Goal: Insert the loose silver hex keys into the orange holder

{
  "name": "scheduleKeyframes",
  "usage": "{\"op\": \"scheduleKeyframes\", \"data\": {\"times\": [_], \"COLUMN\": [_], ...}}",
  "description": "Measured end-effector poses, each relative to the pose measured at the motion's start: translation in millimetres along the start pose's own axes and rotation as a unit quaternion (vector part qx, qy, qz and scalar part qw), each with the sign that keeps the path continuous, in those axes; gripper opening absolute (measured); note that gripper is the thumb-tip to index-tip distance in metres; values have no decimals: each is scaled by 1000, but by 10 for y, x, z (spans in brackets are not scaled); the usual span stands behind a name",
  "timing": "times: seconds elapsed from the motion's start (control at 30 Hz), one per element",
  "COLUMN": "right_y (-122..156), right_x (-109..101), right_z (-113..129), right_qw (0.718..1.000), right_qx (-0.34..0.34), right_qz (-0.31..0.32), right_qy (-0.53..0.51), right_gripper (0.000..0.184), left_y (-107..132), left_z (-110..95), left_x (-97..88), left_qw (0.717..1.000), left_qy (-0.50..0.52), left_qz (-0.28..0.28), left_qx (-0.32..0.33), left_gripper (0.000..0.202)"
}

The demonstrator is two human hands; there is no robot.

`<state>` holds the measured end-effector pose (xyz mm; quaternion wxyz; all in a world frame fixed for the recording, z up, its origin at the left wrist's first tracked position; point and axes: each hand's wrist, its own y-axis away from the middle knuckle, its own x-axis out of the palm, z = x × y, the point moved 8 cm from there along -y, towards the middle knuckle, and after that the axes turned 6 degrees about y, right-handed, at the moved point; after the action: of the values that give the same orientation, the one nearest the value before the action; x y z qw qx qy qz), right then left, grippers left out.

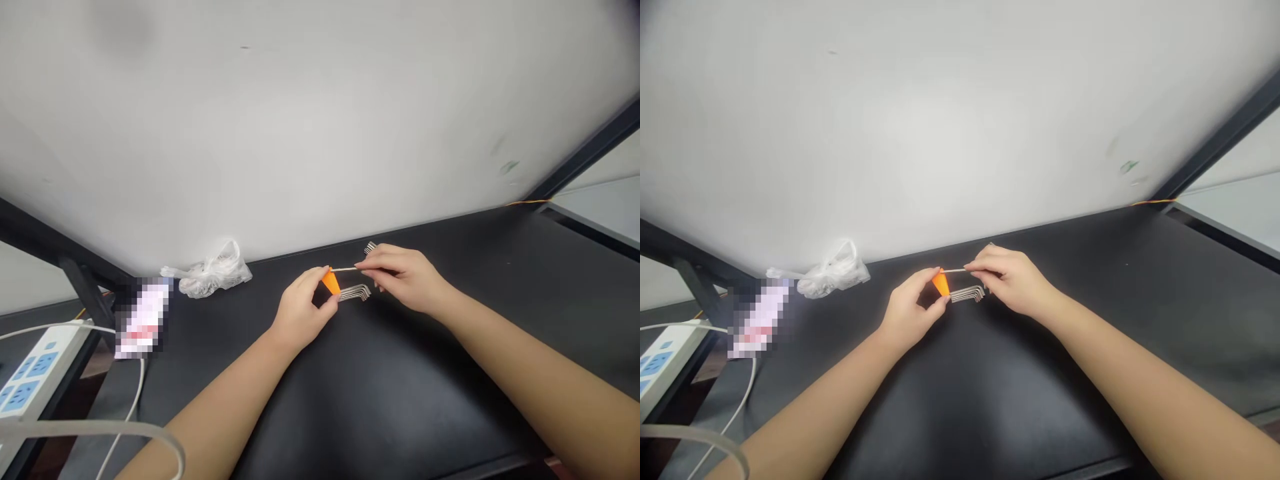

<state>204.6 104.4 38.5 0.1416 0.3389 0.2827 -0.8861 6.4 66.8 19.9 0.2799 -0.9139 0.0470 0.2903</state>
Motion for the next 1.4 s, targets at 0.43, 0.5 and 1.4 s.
{"op": "scheduleKeyframes", "data": {"times": [0.43,0.5,1.4], "right_y": [32,42,-33], "right_x": [-88,-100,264], "right_z": [69,97,-410], "right_qw": [997,994,976], "right_qx": [-50,-63,8], "right_qz": [-1,9,167], "right_qy": [62,90,142], "right_gripper": [30,31,16], "left_y": [11,16,16], "left_z": [-70,-73,-89], "left_x": [-36,-21,26], "left_qw": [1000,999,997], "left_qy": [13,14,-68], "left_qz": [-5,3,24], "left_qx": [26,32,0], "left_gripper": [45,45,57]}}
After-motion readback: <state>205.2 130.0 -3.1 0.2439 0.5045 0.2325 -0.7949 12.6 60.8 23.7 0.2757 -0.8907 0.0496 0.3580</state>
